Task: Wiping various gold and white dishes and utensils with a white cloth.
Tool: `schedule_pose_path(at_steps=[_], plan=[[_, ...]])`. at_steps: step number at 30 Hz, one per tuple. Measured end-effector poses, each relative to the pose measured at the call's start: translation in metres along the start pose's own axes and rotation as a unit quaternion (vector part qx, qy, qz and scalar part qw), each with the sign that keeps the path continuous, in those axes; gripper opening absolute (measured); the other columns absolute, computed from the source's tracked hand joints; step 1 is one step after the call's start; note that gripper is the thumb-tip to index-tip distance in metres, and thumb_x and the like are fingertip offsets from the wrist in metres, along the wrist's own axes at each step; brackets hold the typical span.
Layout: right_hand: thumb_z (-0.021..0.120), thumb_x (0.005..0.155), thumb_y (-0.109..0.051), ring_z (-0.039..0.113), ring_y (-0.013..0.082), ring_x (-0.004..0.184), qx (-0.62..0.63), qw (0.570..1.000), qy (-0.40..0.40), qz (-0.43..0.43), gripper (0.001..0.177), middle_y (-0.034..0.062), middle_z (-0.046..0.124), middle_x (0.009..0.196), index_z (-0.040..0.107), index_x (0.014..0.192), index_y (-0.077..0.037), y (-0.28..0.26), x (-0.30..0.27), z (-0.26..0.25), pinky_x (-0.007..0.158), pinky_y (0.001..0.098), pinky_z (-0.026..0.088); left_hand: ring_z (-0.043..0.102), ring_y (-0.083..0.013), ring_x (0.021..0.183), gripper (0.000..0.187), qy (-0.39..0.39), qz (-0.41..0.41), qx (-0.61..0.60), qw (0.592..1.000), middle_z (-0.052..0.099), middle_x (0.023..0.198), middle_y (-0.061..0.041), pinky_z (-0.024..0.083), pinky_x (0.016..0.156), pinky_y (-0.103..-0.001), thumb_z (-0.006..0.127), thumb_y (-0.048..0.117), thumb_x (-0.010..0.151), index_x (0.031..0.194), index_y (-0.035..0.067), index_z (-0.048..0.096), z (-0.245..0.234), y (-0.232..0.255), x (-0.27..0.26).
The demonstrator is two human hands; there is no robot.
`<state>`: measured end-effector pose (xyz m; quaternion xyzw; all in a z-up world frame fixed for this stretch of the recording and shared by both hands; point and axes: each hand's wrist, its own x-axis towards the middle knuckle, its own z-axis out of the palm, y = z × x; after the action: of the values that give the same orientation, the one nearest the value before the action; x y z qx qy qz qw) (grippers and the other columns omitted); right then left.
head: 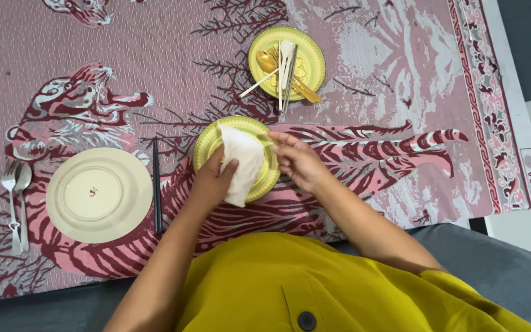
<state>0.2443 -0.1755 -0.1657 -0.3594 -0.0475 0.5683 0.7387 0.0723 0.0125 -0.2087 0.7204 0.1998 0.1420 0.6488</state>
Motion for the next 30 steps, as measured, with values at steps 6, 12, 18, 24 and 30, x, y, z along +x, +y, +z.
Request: schedule_pose_path(at_steps=[6, 12, 18, 24, 30], plan=[[0.06, 0.1, -0.028, 0.067, 0.0242, 0.113, -0.721, 0.662, 0.075, -0.19, 0.036, 0.0119, 0.067, 0.13, 0.061, 0.132, -0.013, 0.047, 0.013, 0.044, 0.091, 0.0338, 0.06, 0.054, -0.0366, 0.13, 0.075, 0.039, -0.042, 0.401, 0.914, 0.051, 0.143, -0.018, 0.045, 0.106, -0.048, 0.068, 0.016, 0.089, 0.157, 0.008, 0.038, -0.012, 0.035, -0.011], [0.043, 0.105, -0.053, 0.006, 0.0432, 0.155, -0.879, 0.476, 0.01, -0.013, 0.08, 0.0258, 0.008, 0.167, 0.018, 0.159, 0.0, 0.084, 0.042, 0.05, 0.121, 0.0615, 0.009, 0.025, -0.0401, 0.149, 0.056, 0.084, 0.009, 0.495, 0.865, 0.033, 0.161, -0.016, 0.027, 0.108, -0.063, 0.057, 0.02, 0.096, 0.149, 0.012, 0.042, -0.018, -0.006, 0.004], [0.033, 0.105, -0.06, 0.012, 0.0309, 0.16, -0.886, 0.416, -0.203, 0.019, 0.083, 0.0171, 0.013, 0.17, 0.017, 0.164, -0.004, 0.072, 0.008, 0.066, 0.124, 0.0685, 0.004, 0.026, -0.0355, 0.157, 0.053, 0.126, 0.037, 0.338, 0.932, 0.037, 0.166, -0.019, 0.026, 0.121, -0.058, 0.04, 0.015, 0.109, 0.161, 0.005, 0.033, -0.022, -0.048, 0.008], [0.021, 0.1, -0.068, -0.005, 0.0264, 0.158, -0.882, 0.344, -0.131, 0.293, 0.085, 0.0093, -0.004, 0.172, 0.006, 0.163, -0.013, 0.005, -0.007, 0.109, 0.121, 0.0659, -0.011, 0.025, -0.034, 0.155, 0.051, 0.093, -0.002, 0.291, 0.952, 0.047, 0.156, -0.018, 0.022, 0.114, -0.054, 0.041, 0.016, 0.105, 0.156, 0.01, 0.036, -0.027, -0.062, 0.007], [0.015, 0.095, -0.072, -0.009, 0.0234, 0.157, -0.967, 0.205, 0.002, 0.153, 0.091, 0.0055, -0.007, 0.17, 0.003, 0.162, -0.011, 0.003, 0.051, 0.063, 0.114, 0.0723, -0.01, 0.027, -0.0303, 0.157, 0.046, 0.06, -0.025, 0.225, 0.972, 0.047, 0.153, -0.024, 0.019, 0.113, -0.047, 0.038, 0.02, 0.109, 0.155, 0.015, 0.041, -0.034, -0.044, 0.006]])
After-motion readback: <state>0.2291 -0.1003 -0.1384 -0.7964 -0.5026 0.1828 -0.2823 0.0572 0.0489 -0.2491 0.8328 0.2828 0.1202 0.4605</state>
